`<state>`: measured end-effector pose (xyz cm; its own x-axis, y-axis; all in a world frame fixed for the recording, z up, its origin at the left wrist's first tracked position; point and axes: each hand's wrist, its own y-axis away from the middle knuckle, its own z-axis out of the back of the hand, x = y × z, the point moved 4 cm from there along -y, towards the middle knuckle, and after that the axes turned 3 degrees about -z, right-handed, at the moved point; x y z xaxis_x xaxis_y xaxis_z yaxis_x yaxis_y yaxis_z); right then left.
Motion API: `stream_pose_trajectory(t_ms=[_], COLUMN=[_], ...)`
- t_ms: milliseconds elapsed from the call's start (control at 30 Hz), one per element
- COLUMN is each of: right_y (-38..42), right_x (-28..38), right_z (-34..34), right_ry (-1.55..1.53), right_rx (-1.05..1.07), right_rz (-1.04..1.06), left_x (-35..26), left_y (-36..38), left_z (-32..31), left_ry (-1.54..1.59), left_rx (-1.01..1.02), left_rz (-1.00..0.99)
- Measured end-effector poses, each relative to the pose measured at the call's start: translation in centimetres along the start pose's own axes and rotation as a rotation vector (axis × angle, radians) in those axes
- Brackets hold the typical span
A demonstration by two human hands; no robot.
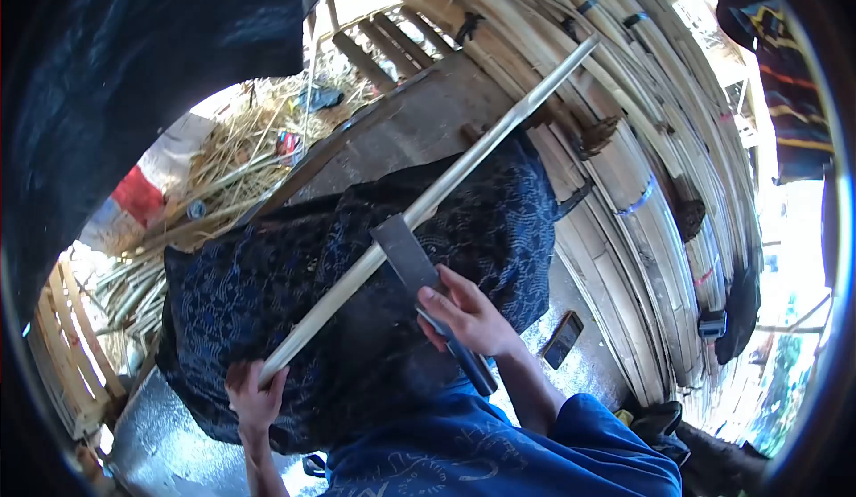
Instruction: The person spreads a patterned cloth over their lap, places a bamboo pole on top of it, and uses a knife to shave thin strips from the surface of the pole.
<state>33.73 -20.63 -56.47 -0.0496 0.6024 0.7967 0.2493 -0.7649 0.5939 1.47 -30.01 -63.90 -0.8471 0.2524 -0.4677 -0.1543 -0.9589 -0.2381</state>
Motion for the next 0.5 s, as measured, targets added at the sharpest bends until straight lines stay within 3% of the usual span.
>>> stream_pose_trajectory(t_ms=[167,400,500], right_y=[0.4,0.5,0.0], right_x=[-0.6,0.7,0.2], right_z=[0.1,-0.2,-0.9], right_ry=[-0.013,0.052,0.079], right_rx=[-0.049,0.161,0.281], right_rz=[-0.026,0.003,0.001], left_x=[1.6,5.5,2.9], left_y=[3.0,8.3,4.0], left_z=[2.4,4.4,2.2], left_ry=[-0.041,0.081,0.085], left_rx=[0.01,0.035,0.053], left_rz=[0.002,0.23,0.386])
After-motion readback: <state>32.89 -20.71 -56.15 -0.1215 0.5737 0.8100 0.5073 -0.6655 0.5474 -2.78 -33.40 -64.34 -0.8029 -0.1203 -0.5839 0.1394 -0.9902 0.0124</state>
